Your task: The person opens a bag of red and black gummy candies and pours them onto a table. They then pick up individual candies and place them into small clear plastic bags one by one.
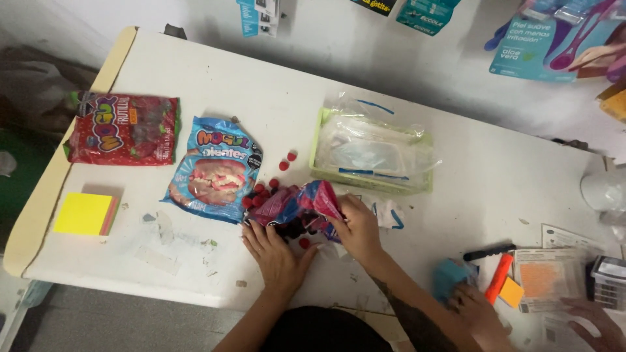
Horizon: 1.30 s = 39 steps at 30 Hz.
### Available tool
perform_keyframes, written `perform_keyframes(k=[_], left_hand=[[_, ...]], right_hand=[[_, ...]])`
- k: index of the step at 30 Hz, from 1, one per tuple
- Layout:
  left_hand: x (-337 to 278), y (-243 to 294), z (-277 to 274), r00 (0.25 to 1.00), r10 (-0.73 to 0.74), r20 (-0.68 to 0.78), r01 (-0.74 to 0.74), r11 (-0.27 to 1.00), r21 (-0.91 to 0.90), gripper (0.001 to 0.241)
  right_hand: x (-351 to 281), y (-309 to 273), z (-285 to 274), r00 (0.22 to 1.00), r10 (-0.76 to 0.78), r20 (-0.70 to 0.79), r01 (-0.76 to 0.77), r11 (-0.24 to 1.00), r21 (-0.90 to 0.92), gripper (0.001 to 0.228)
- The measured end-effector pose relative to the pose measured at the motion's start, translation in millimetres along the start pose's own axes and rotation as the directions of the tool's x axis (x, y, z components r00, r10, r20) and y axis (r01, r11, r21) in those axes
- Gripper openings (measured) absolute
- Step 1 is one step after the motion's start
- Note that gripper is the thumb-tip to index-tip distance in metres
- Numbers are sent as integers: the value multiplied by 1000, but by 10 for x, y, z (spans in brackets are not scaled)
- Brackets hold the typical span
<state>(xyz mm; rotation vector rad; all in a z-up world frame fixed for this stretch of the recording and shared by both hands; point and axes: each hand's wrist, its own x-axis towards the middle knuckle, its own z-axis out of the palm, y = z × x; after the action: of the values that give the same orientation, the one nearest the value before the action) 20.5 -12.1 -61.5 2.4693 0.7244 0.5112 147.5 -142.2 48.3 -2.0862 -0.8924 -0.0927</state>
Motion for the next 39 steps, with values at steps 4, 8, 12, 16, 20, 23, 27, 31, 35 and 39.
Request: perform_keyframes(k=[4,8,12,16,20,23,27,31,35,39], left_hand=[[-16,-56,107,994,72,-87,-64,994,86,97],[-58,-89,150,997,46,-61,-38,992,121,96],[-58,-48,145,999,17,-28,-13,992,125,112],[-41,38,141,999,-20,-48,27,990,136,106],[24,63,7,997,26,-77,-20,997,80,114],[47,111,-47,997,20,-72,-15,997,74,113],[68,159,-124,1000,16,-20,-15,998,65,112],[-13,91,-50,1000,24,-11,-23,994,108,107],[10,26,-230,979,1,-203,-48,973,-225,132],[-130,-55,-349,892,208,-402,-319,919,-232,128]], right_hand=[[136,-76,-132,992,-95,86,112,967,-227,32],[213,-102,-199,978,-86,191,140,945,-294,14],[316,-56,-119,955,-80,285,203,877,-435,30],[421,-72,13,947,-108,303,256,823,-507,52],[449,-281,-288,879,161,449,-55,969,-239,106],[119,54,-361,818,284,500,-35,892,-450,111],[-207,566,-279,947,133,293,2,908,-419,19],[2,207,-522,948,23,318,86,942,-323,13],[-172,202,-534,904,137,406,137,807,-575,53],[-550,304,-279,955,73,287,122,788,-604,69]])
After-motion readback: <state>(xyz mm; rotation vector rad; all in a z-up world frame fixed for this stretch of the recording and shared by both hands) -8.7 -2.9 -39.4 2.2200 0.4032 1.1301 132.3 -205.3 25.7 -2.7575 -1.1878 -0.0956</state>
